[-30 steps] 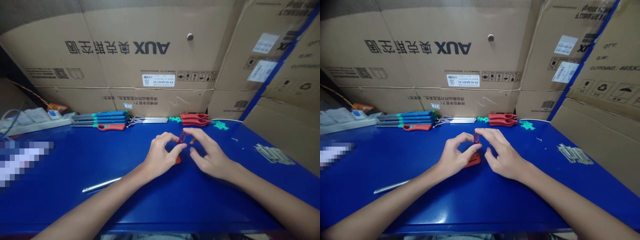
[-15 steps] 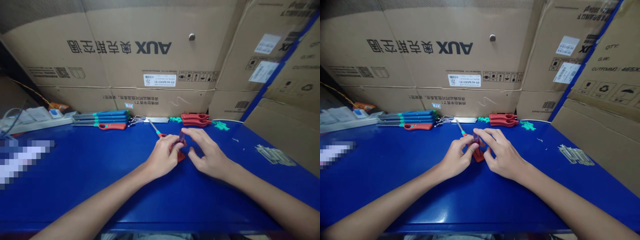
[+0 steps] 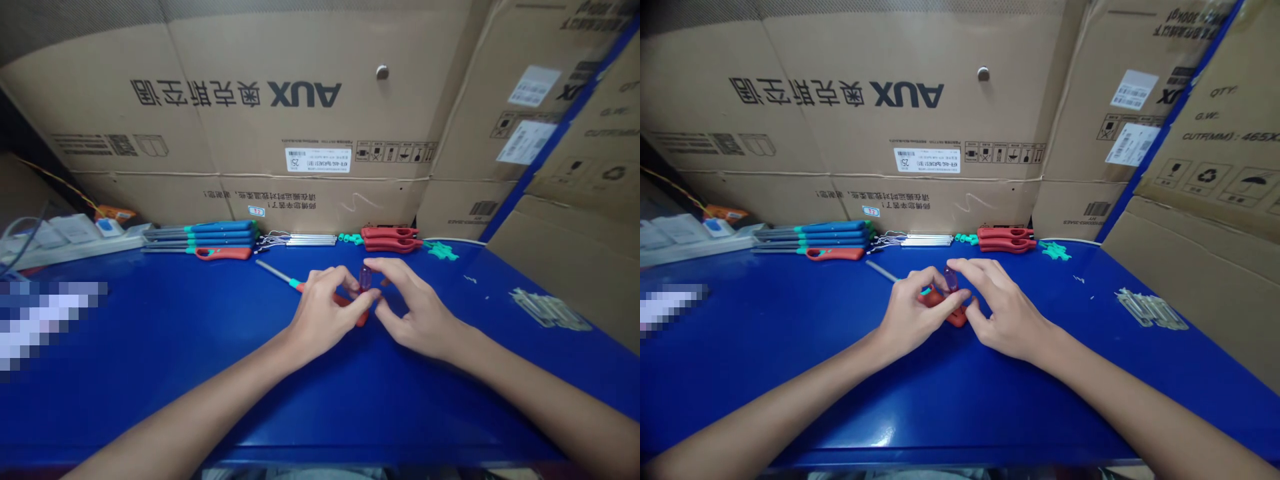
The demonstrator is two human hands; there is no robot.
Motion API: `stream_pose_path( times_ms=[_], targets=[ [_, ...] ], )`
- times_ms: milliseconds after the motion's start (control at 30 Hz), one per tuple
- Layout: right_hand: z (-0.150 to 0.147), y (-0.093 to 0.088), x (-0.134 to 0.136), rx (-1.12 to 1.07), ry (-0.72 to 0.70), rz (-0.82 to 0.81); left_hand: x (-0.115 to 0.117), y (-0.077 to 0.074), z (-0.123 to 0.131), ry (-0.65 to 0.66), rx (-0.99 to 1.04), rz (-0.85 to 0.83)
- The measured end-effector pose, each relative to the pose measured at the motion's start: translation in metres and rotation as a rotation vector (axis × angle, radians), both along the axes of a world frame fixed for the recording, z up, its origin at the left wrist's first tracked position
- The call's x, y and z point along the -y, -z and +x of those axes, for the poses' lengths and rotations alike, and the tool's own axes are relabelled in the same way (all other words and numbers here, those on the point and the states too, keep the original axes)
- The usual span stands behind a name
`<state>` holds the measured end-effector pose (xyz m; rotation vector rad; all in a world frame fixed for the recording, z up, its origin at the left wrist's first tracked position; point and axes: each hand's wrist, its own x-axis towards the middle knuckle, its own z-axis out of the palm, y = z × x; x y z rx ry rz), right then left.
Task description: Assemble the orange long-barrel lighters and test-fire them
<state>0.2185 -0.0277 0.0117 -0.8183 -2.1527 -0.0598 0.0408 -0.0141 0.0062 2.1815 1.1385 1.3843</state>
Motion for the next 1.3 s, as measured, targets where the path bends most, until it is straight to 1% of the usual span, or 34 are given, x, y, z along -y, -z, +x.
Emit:
stream_pose_path(
  times_ms=[133, 267, 333, 400, 467, 533, 567, 633, 700, 767, 833, 933, 1000, 1100, 1300],
  targets=[
    [0.000, 0.000, 0.001, -0.002, -0.017, -0.004, 0.002, 0.002, 0.002, -0.007, -0.039, -0.010],
    [-0.001, -0.004, 0.002, -0.016, -0.034, 0.027, 0.003, 0.001, 0.002, -0.013, -0.081, 0.001],
    [-0.001, -0.005, 0.003, -0.025, -0.010, 0.041, 0.002, 0.001, 0.002, 0.026, -0.054, -0.011],
    [-0.001, -0.004, 0.001, -0.043, 0.014, 0.049, 0.000, 0.001, 0.001, 0.100, -0.013, -0.013],
    [0.000, -0.001, -0.002, -0.061, 0.026, 0.054, -0.002, 0.002, 0.000, 0.149, -0.005, 0.014],
    [0.001, 0.003, -0.006, -0.072, 0.030, 0.065, -0.003, 0.002, 0.000, 0.167, -0.034, 0.056],
    [0.002, 0.005, -0.009, -0.072, 0.031, 0.072, -0.004, 0.002, -0.001, 0.175, -0.061, 0.075],
    [0.003, 0.007, -0.012, -0.077, 0.041, 0.096, -0.007, 0.002, -0.004, 0.170, -0.174, 0.106],
    [0.005, 0.005, -0.013, -0.099, 0.076, 0.131, -0.013, 0.003, -0.009, 0.106, -0.345, 0.120],
    [0.007, 0.001, -0.013, -0.137, 0.131, 0.163, -0.022, 0.004, -0.016, 0.035, -0.448, 0.108],
    [0.010, -0.003, -0.011, -0.184, 0.183, 0.169, -0.033, 0.007, -0.024, -0.002, -0.544, 0.083],
    [0.014, -0.006, -0.009, -0.253, 0.210, 0.142, -0.048, 0.010, -0.037, -0.045, -0.683, 0.023],
    [0.016, -0.007, -0.009, -0.255, 0.212, 0.145, -0.056, 0.010, -0.043, -0.047, -0.752, -0.004],
    [0.018, -0.006, -0.011, -0.175, 0.212, 0.174, -0.063, 0.007, -0.051, -0.026, -0.830, -0.027],
    [0.018, -0.005, -0.011, -0.063, 0.149, 0.140, -0.067, 0.002, -0.064, -0.005, -0.934, -0.077]
  ],
)
